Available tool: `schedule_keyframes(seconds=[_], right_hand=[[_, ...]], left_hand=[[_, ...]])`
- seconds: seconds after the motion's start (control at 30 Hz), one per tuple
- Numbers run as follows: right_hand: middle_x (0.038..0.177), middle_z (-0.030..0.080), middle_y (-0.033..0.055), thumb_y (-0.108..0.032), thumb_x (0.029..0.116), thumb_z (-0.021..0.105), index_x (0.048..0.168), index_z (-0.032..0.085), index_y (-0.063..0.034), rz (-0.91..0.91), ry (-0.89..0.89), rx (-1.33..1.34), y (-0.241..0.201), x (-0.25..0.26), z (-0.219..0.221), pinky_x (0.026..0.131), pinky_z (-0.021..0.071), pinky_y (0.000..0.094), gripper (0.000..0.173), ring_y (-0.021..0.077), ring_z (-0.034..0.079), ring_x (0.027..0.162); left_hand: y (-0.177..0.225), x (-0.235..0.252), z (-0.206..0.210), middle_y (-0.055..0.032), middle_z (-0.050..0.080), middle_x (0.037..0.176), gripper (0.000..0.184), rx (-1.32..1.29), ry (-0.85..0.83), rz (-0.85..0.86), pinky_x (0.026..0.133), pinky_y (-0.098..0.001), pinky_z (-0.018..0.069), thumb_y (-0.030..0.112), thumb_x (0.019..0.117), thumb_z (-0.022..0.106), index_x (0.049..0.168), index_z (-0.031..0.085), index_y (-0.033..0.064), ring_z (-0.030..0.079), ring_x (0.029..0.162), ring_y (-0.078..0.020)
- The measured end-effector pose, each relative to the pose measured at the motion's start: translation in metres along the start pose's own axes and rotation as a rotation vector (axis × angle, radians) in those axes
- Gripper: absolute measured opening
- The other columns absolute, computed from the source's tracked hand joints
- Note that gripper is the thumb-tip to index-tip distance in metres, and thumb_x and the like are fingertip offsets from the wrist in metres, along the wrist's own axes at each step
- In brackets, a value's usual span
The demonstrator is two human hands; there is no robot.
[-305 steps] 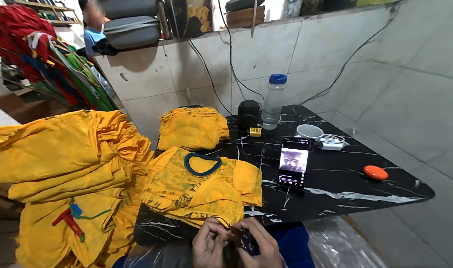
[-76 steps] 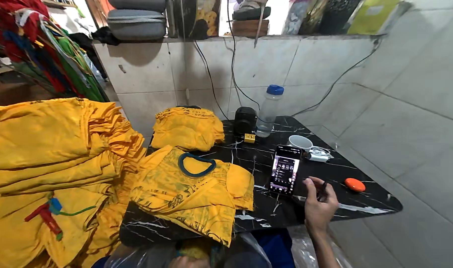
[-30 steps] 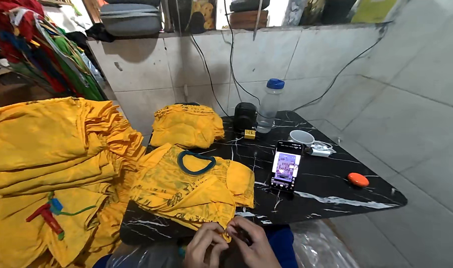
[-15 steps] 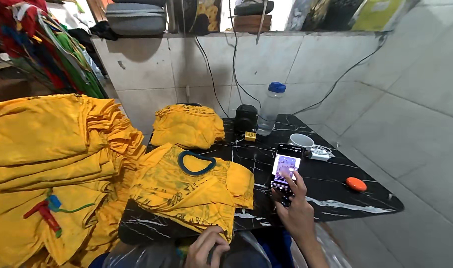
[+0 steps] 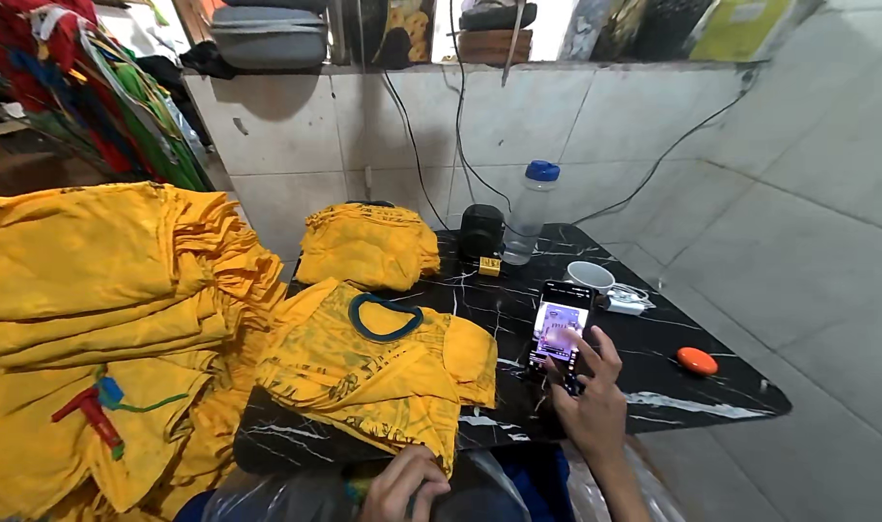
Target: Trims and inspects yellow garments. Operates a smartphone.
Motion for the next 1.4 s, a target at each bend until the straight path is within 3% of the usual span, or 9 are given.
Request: schedule_keyframes(seconds=[0.2, 0.3, 0.4, 0.53, 0.63, 0.77, 0.97, 1.17, 1.4], right_hand=[[0.152, 0.048, 0.0238, -0.011, 0.0849, 0.069, 0.139, 0.060, -0.0074, -0.030, -0.006, 0.048, 0.002, -0.006, -0.005, 0.059, 0.0592, 0.0447, 0.055, 0.0300, 0.072, 0.083], [0.112, 0.072, 0.0168, -0.016, 0.0957, 0.063, 0.120, 0.065, 0.0026, -0.091, 0.000, 0.114, -0.008, -0.018, -0.006, 0.069, 0.0612, 0.0321, 0.030, 0.0185, 0.072, 0.086], [0.083, 0.070, 0.0024, -0.026, 0.1022, 0.059, 0.095, 0.070, -0.0038, -0.015, -0.147, 0.403, -0.047, -0.038, -0.003, 0.060, 0.0545, 0.0218, 0.026, 0.0046, 0.063, 0.068], [0.092, 0.073, 0.0042, -0.018, 0.0967, 0.071, 0.099, 0.073, -0.0015, 0.225, -0.606, 0.812, -0.111, -0.074, 0.006, 0.072, 0.0599, 0.0285, 0.017, 0.0090, 0.069, 0.081], [0.089, 0.070, 0.0056, -0.011, 0.0942, 0.072, 0.098, 0.071, -0.0014, 0.300, -0.622, 0.814, -0.130, -0.090, 0.012, 0.065, 0.0555, 0.0255, 0.011, 0.0087, 0.065, 0.074], [0.095, 0.069, 0.0073, -0.004, 0.0992, 0.061, 0.102, 0.068, 0.0024, 0.302, -0.649, 0.860, -0.128, -0.100, 0.015, 0.079, 0.0555, 0.0255, 0.010, 0.0082, 0.066, 0.087], [0.099, 0.069, 0.0105, -0.008, 0.0979, 0.066, 0.102, 0.070, 0.0023, 0.204, -0.575, 0.741, -0.126, -0.099, 0.015, 0.079, 0.0564, 0.0261, 0.012, 0.0113, 0.066, 0.089], [0.091, 0.071, 0.0075, -0.041, 0.0928, 0.076, 0.109, 0.074, -0.0076, -0.116, -0.514, 0.345, -0.117, -0.088, -0.006, 0.062, 0.0575, 0.0326, 0.037, 0.0148, 0.068, 0.076], [0.080, 0.070, 0.0084, -0.039, 0.1000, 0.066, 0.098, 0.073, -0.0054, -0.281, -0.544, 0.222, -0.122, -0.094, -0.007, 0.061, 0.0585, 0.0350, 0.035, 0.0199, 0.070, 0.070]], left_hand=[[-0.003, -0.003, 0.000, -0.0006, 0.072, 0.101, 0.010, 0.194, 0.052, 0.075, 0.095, -0.0270, 0.0512, 0.020, 0.0964, 0.071, 0.092, 0.077, 0.0130, 0.063, 0.103, -0.0134], [-0.001, -0.003, -0.001, -0.0029, 0.071, 0.108, 0.012, 0.190, 0.068, 0.078, 0.105, -0.0307, 0.0478, 0.020, 0.0967, 0.071, 0.090, 0.077, 0.0122, 0.061, 0.116, -0.0165], [0.002, 0.000, 0.001, -0.0134, 0.069, 0.119, 0.014, 0.168, 0.027, 0.063, 0.112, -0.0323, 0.0462, 0.015, 0.0972, 0.070, 0.088, 0.074, 0.0056, 0.060, 0.126, -0.0209], [0.004, 0.003, 0.003, -0.0153, 0.070, 0.124, 0.017, 0.184, -0.001, 0.073, 0.112, -0.0323, 0.0486, 0.011, 0.0993, 0.066, 0.087, 0.072, 0.0010, 0.062, 0.127, -0.0206], [0.004, 0.003, -0.001, -0.0139, 0.072, 0.121, 0.016, 0.203, 0.001, 0.091, 0.110, -0.0313, 0.0492, 0.009, 0.0986, 0.065, 0.087, 0.073, 0.0010, 0.064, 0.125, -0.0208], [0.003, 0.001, -0.006, -0.0111, 0.070, 0.114, 0.015, 0.059, 0.019, 0.025, 0.096, -0.0271, 0.0539, 0.016, 0.0958, 0.071, 0.088, 0.074, 0.0037, 0.065, 0.107, -0.0152], [0.008, -0.001, 0.001, -0.0150, 0.069, 0.115, 0.004, -0.297, 0.067, -0.186, 0.073, -0.0294, 0.0661, -0.002, 0.0927, 0.069, 0.091, 0.066, -0.0047, 0.074, 0.084, -0.0146], [0.008, 0.001, -0.010, -0.0151, 0.068, 0.123, 0.015, -0.080, 0.006, -0.054, 0.090, -0.0261, 0.0591, 0.010, 0.0988, 0.065, 0.090, 0.067, -0.0027, 0.069, 0.102, -0.0107], [0.016, -0.003, -0.012, -0.0232, 0.064, 0.125, 0.018, -0.018, -0.112, -0.049, 0.091, -0.0301, 0.0595, 0.008, 0.1020, 0.060, 0.095, 0.065, -0.0074, 0.070, 0.101, -0.0164]])
Point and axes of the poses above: each hand's wrist, its own x-axis towards the middle knuckle, its own z-axis out of the palm, y = z × x, the point moved 2 cm from there along x, towards the middle knuckle
